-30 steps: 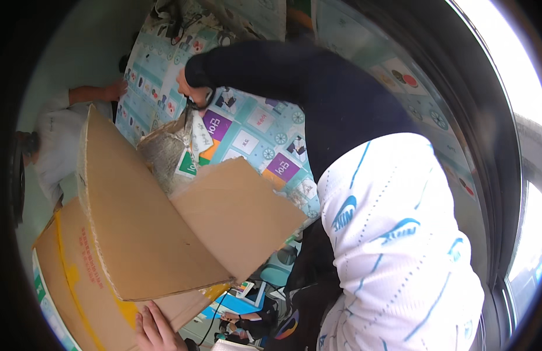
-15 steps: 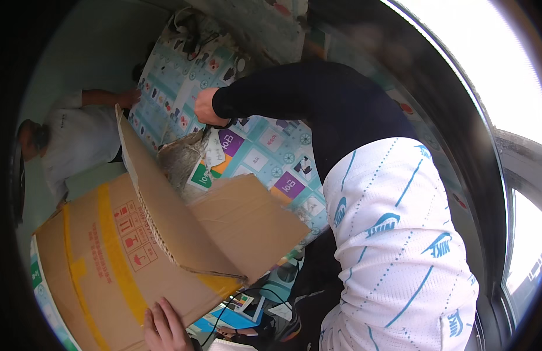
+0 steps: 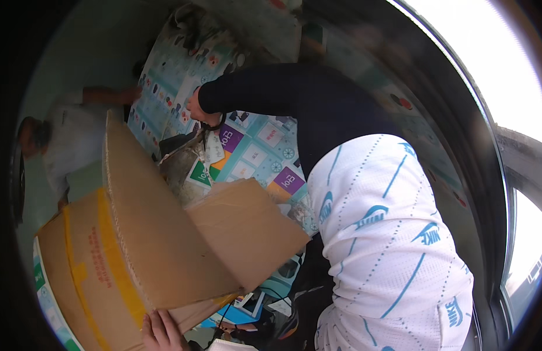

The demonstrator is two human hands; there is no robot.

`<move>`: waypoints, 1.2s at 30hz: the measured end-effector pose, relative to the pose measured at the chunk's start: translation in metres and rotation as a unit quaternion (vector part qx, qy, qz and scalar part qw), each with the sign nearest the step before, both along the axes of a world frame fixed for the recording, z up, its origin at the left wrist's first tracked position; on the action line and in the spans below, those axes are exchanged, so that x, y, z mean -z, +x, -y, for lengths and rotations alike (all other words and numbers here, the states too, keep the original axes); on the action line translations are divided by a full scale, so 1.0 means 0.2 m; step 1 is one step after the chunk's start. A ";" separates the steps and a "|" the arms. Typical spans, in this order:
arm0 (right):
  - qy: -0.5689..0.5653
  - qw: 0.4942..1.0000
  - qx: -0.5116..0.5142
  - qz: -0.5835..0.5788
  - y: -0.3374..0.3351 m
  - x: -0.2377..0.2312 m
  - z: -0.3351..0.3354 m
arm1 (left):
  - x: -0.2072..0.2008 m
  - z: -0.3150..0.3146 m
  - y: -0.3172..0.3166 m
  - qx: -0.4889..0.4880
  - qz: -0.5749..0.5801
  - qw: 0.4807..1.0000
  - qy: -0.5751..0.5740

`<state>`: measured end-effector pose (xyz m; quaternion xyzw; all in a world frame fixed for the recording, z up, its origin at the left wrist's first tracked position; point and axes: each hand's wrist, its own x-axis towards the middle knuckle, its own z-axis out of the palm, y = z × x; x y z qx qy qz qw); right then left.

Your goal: Cutting out paper components or pattern materials from a large box/sheet using scissors in a workshop environment.

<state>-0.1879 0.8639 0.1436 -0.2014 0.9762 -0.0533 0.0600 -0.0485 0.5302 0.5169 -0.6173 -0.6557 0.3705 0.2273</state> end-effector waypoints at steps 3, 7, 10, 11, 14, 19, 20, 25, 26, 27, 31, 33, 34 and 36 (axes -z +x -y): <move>-0.023 0.998 0.060 0.027 0.06 0.01 0.01 | -0.02 -0.01 0.01 0.002 -0.001 1.000 -0.002; -0.075 0.993 0.092 -0.015 0.14 -0.01 0.04 | -0.01 -0.04 0.02 0.014 -0.006 1.000 -0.015; -0.107 0.988 0.105 -0.017 0.23 0.01 0.09 | -0.03 -0.08 0.01 0.015 -0.005 1.000 -0.016; -0.113 0.986 0.106 -0.067 0.27 0.02 0.11 | -0.04 -0.09 0.00 0.014 -0.003 1.000 -0.020; -0.163 0.976 0.120 -0.076 0.37 0.00 0.17 | -0.11 -0.09 -0.04 -0.005 0.003 1.000 0.004; -0.113 0.989 0.089 0.028 0.49 -0.09 0.29 | -0.14 0.04 -0.04 -0.044 0.011 0.999 -0.004; -0.070 0.977 0.201 0.010 0.49 -0.05 0.31 | -0.12 0.05 -0.04 -0.030 0.005 1.000 0.000; 0.018 0.956 0.292 -0.006 0.53 -0.11 0.19 | -0.12 0.16 -0.08 -0.015 0.028 0.999 0.019; 0.018 0.956 0.293 -0.005 0.57 -0.15 0.17 | -0.11 0.17 -0.09 -0.014 0.029 0.999 0.019; 0.026 0.948 0.315 -0.037 0.60 -0.18 0.16 | -0.11 0.17 -0.08 -0.011 0.026 0.999 0.019; 0.013 0.946 0.313 -0.085 0.61 -0.26 0.18 | -0.08 0.17 -0.08 0.002 0.031 0.999 0.026; 0.031 0.944 0.317 -0.083 0.53 -0.19 0.23 | -0.06 0.18 -0.08 0.010 0.031 0.999 0.026; 0.046 0.939 0.321 -0.116 0.47 -0.15 0.25 | -0.05 0.18 -0.08 0.014 0.025 0.999 0.023; 0.075 0.933 0.319 -0.148 0.39 -0.12 0.27 | -0.05 0.17 -0.07 0.015 0.031 0.999 0.015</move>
